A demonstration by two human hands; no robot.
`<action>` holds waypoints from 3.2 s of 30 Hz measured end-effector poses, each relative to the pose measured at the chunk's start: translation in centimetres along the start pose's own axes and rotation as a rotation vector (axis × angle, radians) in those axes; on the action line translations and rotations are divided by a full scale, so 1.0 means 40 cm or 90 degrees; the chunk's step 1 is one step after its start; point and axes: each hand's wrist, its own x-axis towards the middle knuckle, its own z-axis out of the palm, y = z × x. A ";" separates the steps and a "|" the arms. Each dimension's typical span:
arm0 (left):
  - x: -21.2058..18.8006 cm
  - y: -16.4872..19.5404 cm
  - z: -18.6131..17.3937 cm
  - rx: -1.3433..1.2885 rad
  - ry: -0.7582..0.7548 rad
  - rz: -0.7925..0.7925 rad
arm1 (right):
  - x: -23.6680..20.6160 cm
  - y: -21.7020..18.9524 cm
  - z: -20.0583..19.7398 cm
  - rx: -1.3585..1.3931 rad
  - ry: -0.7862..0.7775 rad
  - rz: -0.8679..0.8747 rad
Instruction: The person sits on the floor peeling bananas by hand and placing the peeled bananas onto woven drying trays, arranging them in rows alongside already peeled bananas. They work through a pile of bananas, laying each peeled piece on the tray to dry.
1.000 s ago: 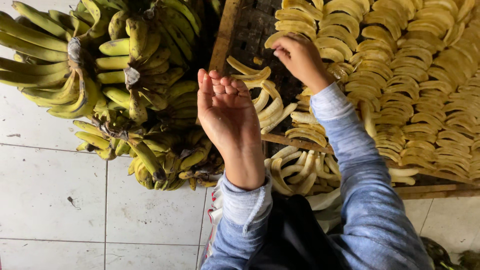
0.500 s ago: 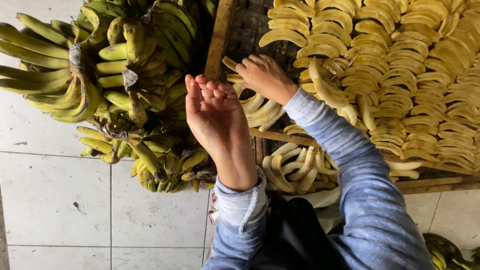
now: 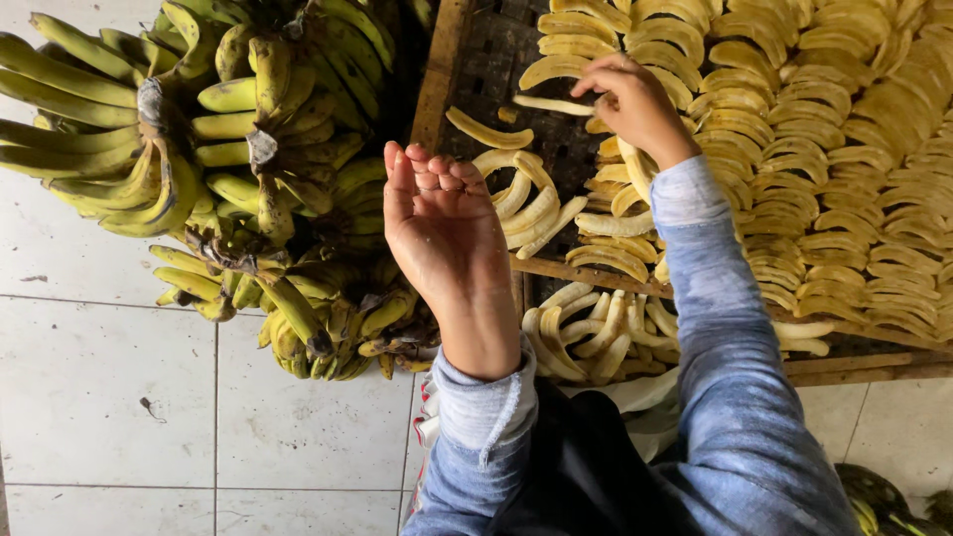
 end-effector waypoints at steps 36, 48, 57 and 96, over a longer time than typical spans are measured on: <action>-0.015 0.004 -0.003 -0.001 -0.005 -0.009 | 0.153 -0.228 0.257 -0.145 0.010 -0.036; -0.012 0.032 -0.002 -0.008 -0.020 -0.016 | -0.050 -0.107 0.051 0.066 0.112 -0.074; -0.016 -0.003 -0.018 0.000 -0.029 -0.054 | -0.147 -0.043 0.138 -0.098 0.146 0.037; -0.043 0.002 -0.019 0.011 -0.023 -0.091 | -0.132 -0.151 0.223 -0.005 -0.019 0.160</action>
